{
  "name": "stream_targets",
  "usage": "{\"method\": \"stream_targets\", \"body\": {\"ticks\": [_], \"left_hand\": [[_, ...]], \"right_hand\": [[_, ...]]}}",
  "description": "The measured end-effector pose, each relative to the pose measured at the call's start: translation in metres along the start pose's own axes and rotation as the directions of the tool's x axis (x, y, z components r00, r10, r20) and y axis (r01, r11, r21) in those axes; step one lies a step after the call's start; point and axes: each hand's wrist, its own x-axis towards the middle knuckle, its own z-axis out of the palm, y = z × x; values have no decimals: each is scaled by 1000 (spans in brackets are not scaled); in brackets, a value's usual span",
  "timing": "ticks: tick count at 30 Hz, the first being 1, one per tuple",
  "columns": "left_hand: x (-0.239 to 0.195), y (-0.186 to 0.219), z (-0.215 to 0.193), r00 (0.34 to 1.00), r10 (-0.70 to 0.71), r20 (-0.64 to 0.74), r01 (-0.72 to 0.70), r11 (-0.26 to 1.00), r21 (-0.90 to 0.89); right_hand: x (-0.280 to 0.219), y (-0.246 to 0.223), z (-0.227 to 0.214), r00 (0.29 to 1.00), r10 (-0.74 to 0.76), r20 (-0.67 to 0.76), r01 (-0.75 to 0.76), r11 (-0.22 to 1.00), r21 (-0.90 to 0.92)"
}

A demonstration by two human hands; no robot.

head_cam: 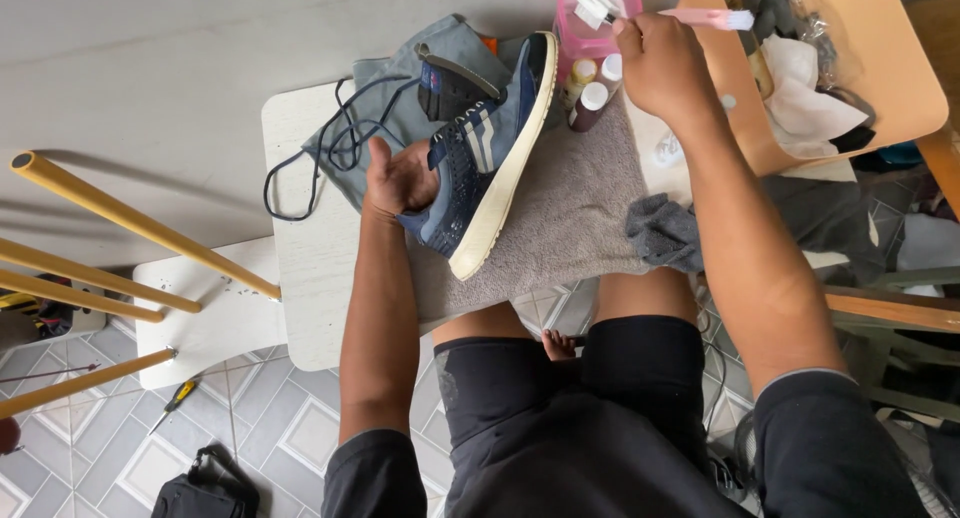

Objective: The person scrubs a blue sneaker with a white brush, repeatedly applying liquid from a white bottle to the upper and midsole. The shoe is held in the left hand while the right hand scrubs and applies cleaner throughout the clip.

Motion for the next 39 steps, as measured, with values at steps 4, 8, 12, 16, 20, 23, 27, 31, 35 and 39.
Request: {"method": "stream_targets", "body": {"ticks": [4,8,12,16,20,23,27,31,35,39], "left_hand": [[2,-4,4,1000,2,13,-3,997,76],[13,-6,6,998,56,6,-56,992,113],[7,-18,-4,997,70,-29,-67,992,105],[15,-5,9,996,88,-9,-85,985,150],[11,-9,6,993,120,-18,-117,984,132],[10,-12,3,992,124,-36,-120,989,86],[12,-11,1,994,101,-47,-99,994,49],[9,-10,0,995,85,-55,-82,995,53],[-2,-23,-21,993,96,-73,-92,994,55],[-1,-16,-17,994,93,-63,-91,995,32]], "right_hand": [[-63,-66,-11,989,-126,-79,141,964,224],[-108,-102,11,954,-274,-118,298,891,341],[-111,-74,36,931,-279,-234,293,956,27],[-126,-86,52,940,-299,-162,327,925,190],[-118,-82,55,928,-294,-230,310,950,38],[-118,-83,54,933,-299,-198,323,941,102],[-102,-66,50,927,-281,-250,299,954,36],[-116,-85,56,925,-345,-158,365,922,129],[-106,-78,54,948,-271,-170,281,959,41],[-128,-107,46,960,-270,-71,278,948,153]]}}
